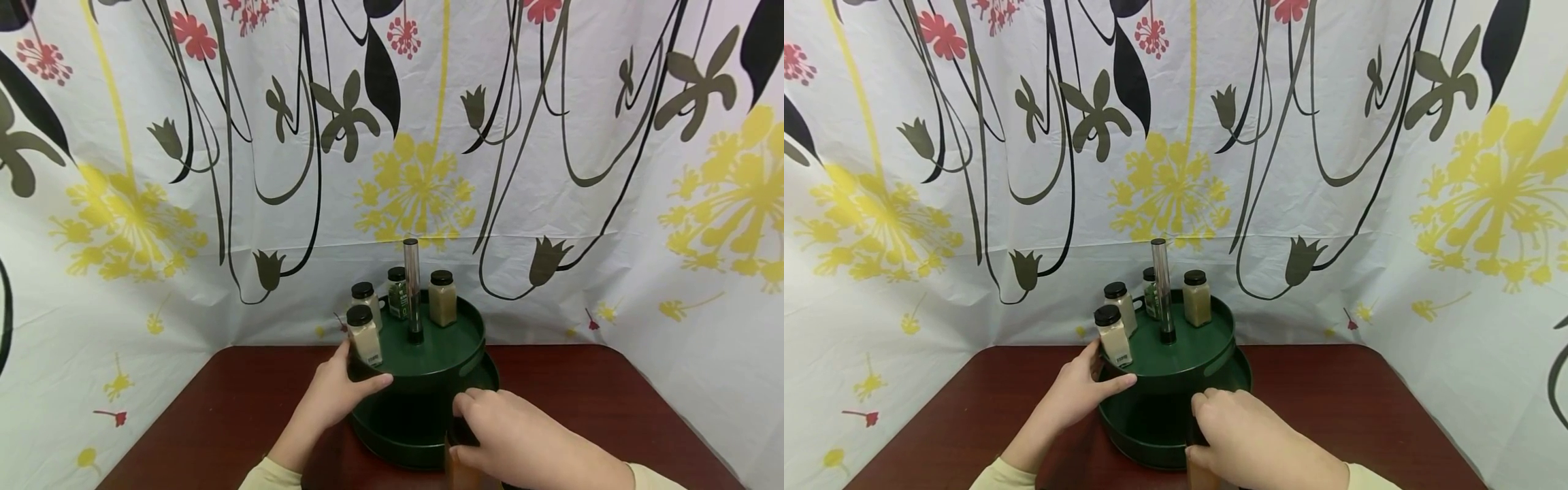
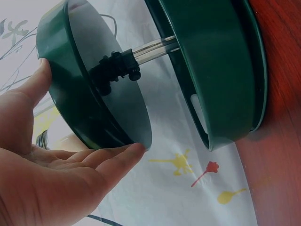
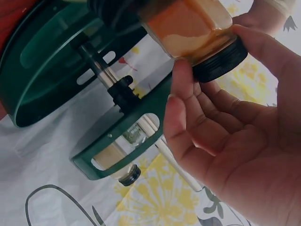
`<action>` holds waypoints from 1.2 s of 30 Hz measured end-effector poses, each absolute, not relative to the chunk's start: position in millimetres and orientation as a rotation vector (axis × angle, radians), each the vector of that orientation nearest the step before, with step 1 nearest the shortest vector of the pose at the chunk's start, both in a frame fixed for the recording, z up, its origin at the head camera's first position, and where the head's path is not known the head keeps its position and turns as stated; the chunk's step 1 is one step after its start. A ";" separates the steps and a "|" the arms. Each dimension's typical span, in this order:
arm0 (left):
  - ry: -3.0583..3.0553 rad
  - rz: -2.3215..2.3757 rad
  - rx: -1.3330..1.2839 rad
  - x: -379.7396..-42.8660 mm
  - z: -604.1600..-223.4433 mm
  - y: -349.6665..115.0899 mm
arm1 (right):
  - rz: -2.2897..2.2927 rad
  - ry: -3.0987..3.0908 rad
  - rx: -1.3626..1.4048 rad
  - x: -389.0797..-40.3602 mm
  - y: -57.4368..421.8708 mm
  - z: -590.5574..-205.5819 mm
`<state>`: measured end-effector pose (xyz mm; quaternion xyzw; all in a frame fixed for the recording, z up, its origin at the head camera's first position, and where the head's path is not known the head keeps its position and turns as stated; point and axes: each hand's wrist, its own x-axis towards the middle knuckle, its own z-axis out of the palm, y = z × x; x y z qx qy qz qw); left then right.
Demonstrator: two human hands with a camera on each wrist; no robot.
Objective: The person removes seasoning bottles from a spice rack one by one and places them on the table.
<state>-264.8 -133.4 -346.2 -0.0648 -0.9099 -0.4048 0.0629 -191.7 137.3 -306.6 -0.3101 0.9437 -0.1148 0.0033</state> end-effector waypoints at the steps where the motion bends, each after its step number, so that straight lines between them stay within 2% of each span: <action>1: -2.750 -1.222 -0.197 -264.7 -346.3 -133.3 | -0.346 2.956 -0.973 -191.5 137.8 -308.1; 36: -2.737 -1.245 -0.227 -265.1 -348.3 -133.7 | -0.203 2.854 -1.067 -194.9 146.1 -334.4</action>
